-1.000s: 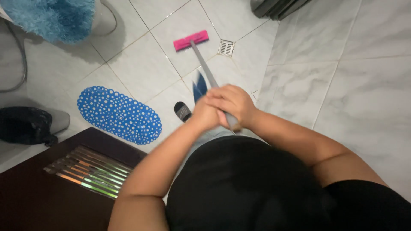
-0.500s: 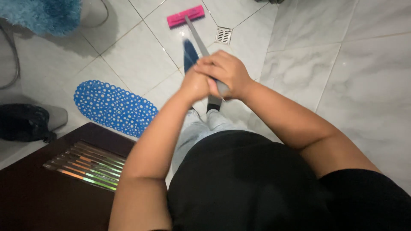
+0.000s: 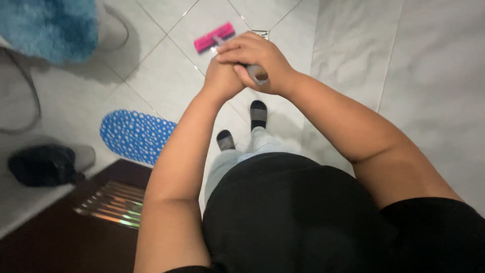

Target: The person mops the tiled bathroom floor using a pink squeegee-style mop. They repeatedly scoop water from a sink using a green plastic scoop and pour it onto the floor to aid in cleaning. The person moves around the room, cleaning the area near a toilet and a blue bath mat.

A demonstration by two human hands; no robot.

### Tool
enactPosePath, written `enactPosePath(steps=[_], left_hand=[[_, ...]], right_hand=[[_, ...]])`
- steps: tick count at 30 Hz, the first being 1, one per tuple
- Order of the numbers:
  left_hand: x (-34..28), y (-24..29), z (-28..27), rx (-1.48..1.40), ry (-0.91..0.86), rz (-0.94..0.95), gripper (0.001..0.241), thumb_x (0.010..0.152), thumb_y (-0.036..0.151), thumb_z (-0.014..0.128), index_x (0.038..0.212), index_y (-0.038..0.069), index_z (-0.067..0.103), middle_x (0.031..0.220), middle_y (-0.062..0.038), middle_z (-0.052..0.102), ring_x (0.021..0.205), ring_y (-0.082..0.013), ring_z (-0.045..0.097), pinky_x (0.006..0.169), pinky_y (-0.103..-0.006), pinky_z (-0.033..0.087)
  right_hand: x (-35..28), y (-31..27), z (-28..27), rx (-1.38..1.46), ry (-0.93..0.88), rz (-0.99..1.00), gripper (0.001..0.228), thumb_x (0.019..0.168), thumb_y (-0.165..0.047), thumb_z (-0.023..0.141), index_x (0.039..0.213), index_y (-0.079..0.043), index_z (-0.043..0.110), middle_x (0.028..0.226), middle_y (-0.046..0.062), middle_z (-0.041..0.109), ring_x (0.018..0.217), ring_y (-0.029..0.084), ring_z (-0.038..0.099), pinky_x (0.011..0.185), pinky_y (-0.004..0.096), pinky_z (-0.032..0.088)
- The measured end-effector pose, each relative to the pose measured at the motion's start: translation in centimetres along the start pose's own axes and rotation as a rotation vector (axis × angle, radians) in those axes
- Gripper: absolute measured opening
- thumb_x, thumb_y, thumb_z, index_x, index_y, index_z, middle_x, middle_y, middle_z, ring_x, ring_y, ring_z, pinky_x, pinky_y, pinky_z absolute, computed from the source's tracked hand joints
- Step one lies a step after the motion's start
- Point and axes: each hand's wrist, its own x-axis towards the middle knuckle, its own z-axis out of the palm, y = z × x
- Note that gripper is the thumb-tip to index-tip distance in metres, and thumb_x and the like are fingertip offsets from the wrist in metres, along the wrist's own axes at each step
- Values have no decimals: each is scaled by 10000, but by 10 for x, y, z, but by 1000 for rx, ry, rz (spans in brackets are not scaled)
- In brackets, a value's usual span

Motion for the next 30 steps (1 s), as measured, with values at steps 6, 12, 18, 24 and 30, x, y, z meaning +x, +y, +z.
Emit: enactPosePath(steps=[6,12,18,24,30], left_hand=[[-31,37,-30,9,-194,22,254,841,290,677,1044,145,727,983,-54,782,904,-258,747,700,-393,564],[-79,17,-6,-12,-269,143,267,870,341,708,995,105,716,1013,-93,754,971,-299,709,787,-424,559],[-93,21,-32,-60,-269,280,335,892,337,637,1135,114,698,1245,-111,695,1182,-312,631,966,-409,514],[-61,2,-16,-83,-334,248,335,891,344,635,1131,121,707,1238,-111,690,1175,-302,634,960,-407,515],[-15,37,-4,-138,-400,169,335,870,351,654,1113,125,702,1204,-81,709,1161,-270,652,955,-380,530]], right_hand=[[-9,-50,11,-22,68,53,315,853,-14,640,1147,-83,729,1268,99,719,1162,317,667,1053,427,519],[-44,-113,37,-26,187,88,268,901,9,615,1144,-42,714,1250,115,728,1184,321,688,1070,425,535],[-25,-140,47,-37,207,117,258,877,27,590,1091,-40,717,1192,115,746,1145,306,714,1057,419,552],[-20,-106,39,17,209,162,271,863,18,579,1084,-22,732,1160,127,741,1117,322,702,1015,421,560],[-33,-67,8,135,354,183,239,836,-21,562,1019,-13,714,1120,133,750,1092,308,710,1000,414,562]])
